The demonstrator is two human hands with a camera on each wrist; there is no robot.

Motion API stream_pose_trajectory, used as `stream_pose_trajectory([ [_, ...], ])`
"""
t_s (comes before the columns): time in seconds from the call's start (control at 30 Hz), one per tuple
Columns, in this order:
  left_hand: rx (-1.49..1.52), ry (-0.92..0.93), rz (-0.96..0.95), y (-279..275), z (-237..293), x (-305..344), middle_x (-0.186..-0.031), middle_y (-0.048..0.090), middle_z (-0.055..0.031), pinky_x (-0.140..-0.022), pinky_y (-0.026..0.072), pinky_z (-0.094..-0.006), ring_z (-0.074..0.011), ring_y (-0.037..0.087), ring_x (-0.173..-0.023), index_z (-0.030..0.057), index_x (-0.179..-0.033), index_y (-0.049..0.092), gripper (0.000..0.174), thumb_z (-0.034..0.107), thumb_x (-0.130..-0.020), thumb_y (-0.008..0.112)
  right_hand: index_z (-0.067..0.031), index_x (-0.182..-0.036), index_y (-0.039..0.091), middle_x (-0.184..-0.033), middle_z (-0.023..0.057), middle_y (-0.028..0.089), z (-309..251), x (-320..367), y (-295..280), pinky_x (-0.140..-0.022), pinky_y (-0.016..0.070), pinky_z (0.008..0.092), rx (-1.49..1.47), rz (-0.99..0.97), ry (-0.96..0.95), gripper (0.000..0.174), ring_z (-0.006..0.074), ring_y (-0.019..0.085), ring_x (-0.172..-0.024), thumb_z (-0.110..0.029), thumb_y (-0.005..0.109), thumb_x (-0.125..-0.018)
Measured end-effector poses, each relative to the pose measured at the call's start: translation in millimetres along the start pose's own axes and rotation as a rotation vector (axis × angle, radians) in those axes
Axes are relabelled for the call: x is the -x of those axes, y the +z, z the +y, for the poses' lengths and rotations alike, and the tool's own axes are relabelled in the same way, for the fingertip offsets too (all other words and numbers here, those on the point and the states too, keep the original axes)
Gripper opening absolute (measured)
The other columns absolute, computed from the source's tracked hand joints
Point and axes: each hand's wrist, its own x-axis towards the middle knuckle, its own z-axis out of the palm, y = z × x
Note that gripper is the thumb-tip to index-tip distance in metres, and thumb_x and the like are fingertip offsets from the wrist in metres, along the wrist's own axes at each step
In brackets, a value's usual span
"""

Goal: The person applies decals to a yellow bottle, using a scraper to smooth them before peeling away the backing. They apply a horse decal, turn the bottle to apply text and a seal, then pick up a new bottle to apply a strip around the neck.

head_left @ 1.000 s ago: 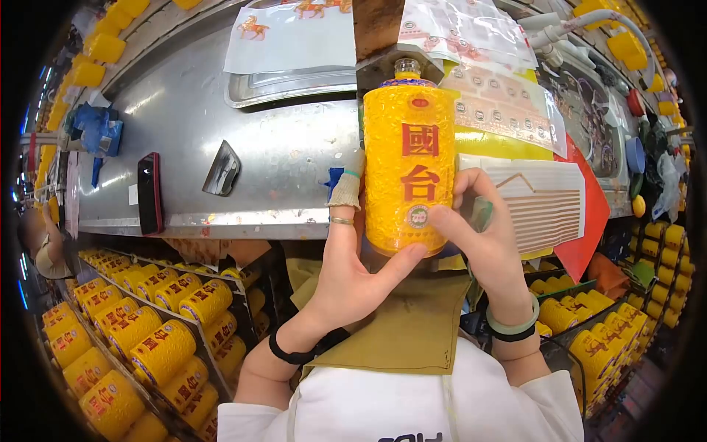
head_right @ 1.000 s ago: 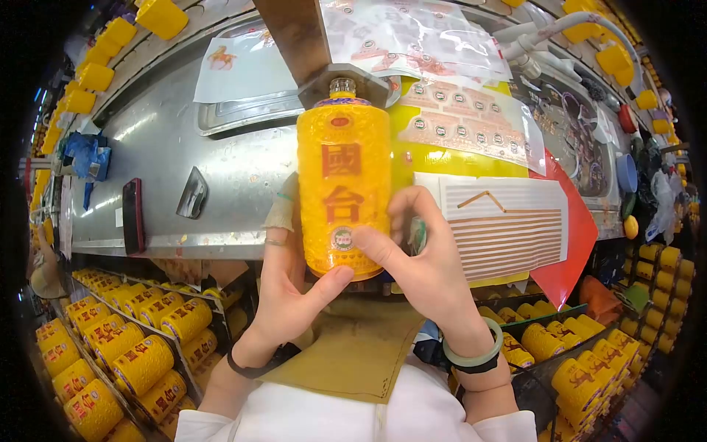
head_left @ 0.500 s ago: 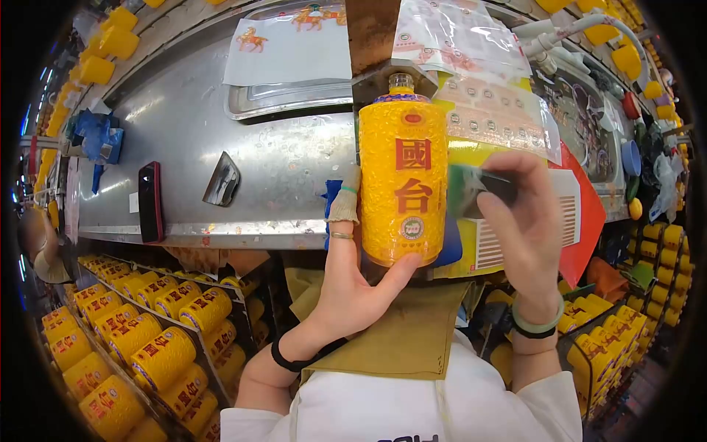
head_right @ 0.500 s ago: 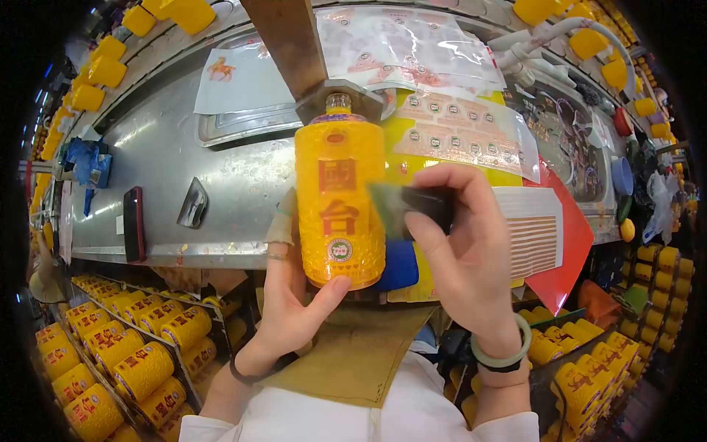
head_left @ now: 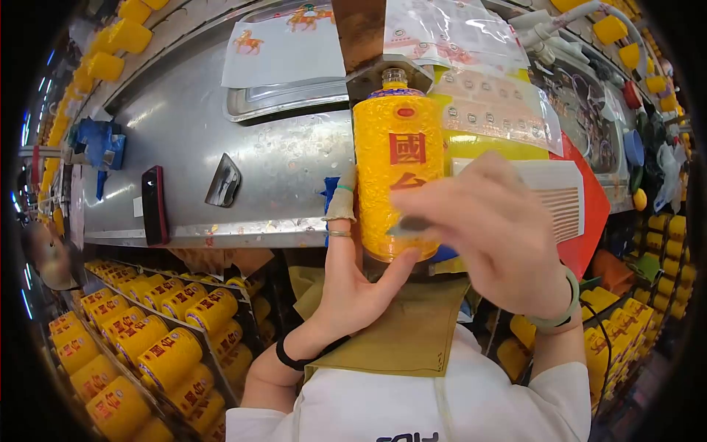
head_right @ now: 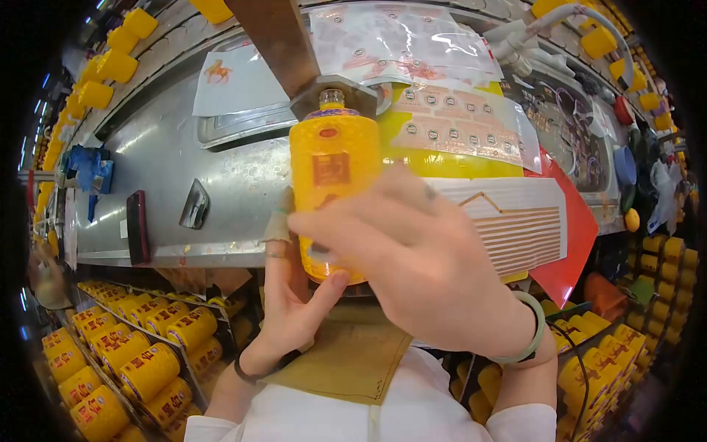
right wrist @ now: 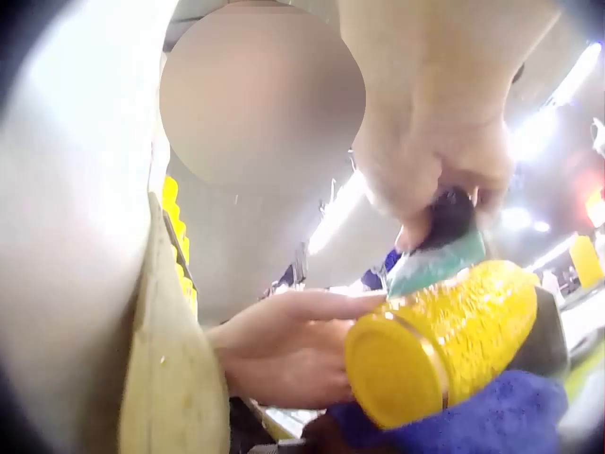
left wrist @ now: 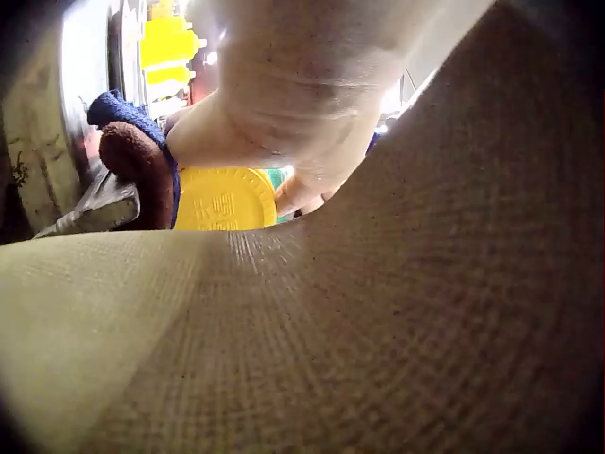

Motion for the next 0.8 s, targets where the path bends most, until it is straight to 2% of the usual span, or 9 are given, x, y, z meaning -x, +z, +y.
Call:
stream_pose_trajectory([
  [0.13,0.125,-0.059,0.085,3.8,4.6,-2.2,-0.163,0.028,-0.0197,-0.121,0.035,-0.0436,-0.0288,0.037,-0.149,-0.0035,-0.164,0.004,0.103,-0.003,-0.089,0.075,-0.0028,-0.113,0.074,-0.103,0.0082,0.072,15.1,18.6,3.4,-0.08,0.0516,0.0354,0.122,0.13,0.085,0.027,0.0247,0.065,-0.091,0.001,0.073,-0.086],
  [0.2,-0.074,-0.005,0.007,-3.9,4.5,2.1,-0.166,0.022,-0.0203,-0.122,0.035,-0.0448,-0.0293,0.034,-0.152,-0.0018,-0.165,0.003,0.112,-0.001,-0.085,0.081,-0.0028,-0.114,0.072,-0.098,0.0137,0.072,22.4,29.3,2.3,-0.075,0.0534,0.034,0.068,0.452,0.263,0.028,0.0267,0.066,-0.084,0.006,0.069,-0.088],
  [0.23,-0.21,0.039,0.029,-7.6,-1.1,3.7,-0.165,0.03,-0.0215,-0.119,0.0404,-0.0433,-0.029,0.043,-0.148,-0.0019,-0.165,0.006,0.116,-0.001,-0.081,0.085,-0.0018,-0.114,0.07,-0.1,0.0119,0.07,25.4,35.7,6.9,-0.073,0.0521,0.0306,-0.047,0.53,0.279,0.022,0.0215,0.065,-0.082,0.005,0.066,-0.093],
  [0.4,-0.22,-0.056,0.138,-10.7,-15.9,2.0,-0.159,0.043,-0.0172,-0.116,0.0459,-0.0413,-0.0274,0.051,-0.141,0.0022,-0.166,0.01,0.11,-0.014,-0.081,0.077,-0.0018,-0.112,0.068,-0.094,0.0051,0.061,0.0,72.8,37.8,-0.067,0.0448,0.0253,-0.491,0.456,0.577,0.019,0.0122,0.058,-0.078,0.001,0.069,-0.093],
  [0.47,-0.217,-0.014,0.226,-12.2,-16.0,0.7,-0.149,0.056,-0.0203,-0.111,0.0481,-0.0381,-0.0248,0.059,-0.133,-0.0065,-0.158,0.033,0.093,-0.004,-0.08,0.083,-0.0021,-0.112,0.069,-0.092,0.0054,0.059,-5.3,82.5,48.8,-0.065,0.0427,0.0254,-0.426,0.351,0.543,0.02,0.0137,0.056,-0.076,0.0,0.069,-0.092],
  [0.5,-0.255,0.017,0.243,-11.8,-14.9,0.3,-0.147,0.059,-0.0187,-0.111,0.0478,-0.0372,-0.0233,0.06,-0.132,-0.0063,-0.155,0.042,0.085,-0.002,-0.081,0.083,-0.0012,-0.112,0.069,-0.092,0.0057,0.059,-1.7,87.6,61.6,-0.066,0.0427,0.0264,-0.42,0.418,0.554,0.019,0.0146,0.055,-0.075,-0.001,0.069,-0.092],
  [0.6,-0.413,0.048,0.268,-9.3,-8.8,3.5,-0.147,0.059,-0.0181,-0.11,0.0479,-0.0365,-0.0248,0.061,-0.131,-0.0054,-0.154,0.045,0.085,-0.001,-0.079,0.084,0.0,-0.112,0.068,-0.093,0.0058,0.06,18.0,96.3,61.3,-0.067,0.0429,0.0268,-0.227,0.522,0.667,0.019,0.0139,0.054,-0.076,0.0,0.069,-0.092],
  [0.67,-0.572,0.12,0.249,-11.7,-0.8,2.5,-0.148,0.059,-0.0182,-0.109,0.0483,-0.036,-0.0261,0.062,-0.129,-0.0052,-0.153,0.046,0.085,0.0,-0.077,0.086,0.0005,-0.113,0.067,-0.094,0.0039,0.061,20.8,102.9,51.4,-0.069,0.0442,0.0249,-0.352,0.556,0.778,0.018,0.0103,0.056,-0.08,0.001,0.067,-0.094],
  [0.8,-0.707,0.261,0.271,-6.0,-1.5,2.2,-0.149,0.058,-0.0182,-0.105,0.0503,-0.0363,-0.0296,0.061,-0.127,-0.0045,-0.152,0.048,0.09,0.002,-0.072,0.09,0.0002,-0.108,0.069,-0.092,0.0049,0.061,-1.8,96.4,38.8,-0.069,0.0455,0.0248,-0.443,0.506,0.634,0.016,0.0114,0.057,-0.078,0.0,0.069,-0.092],
])
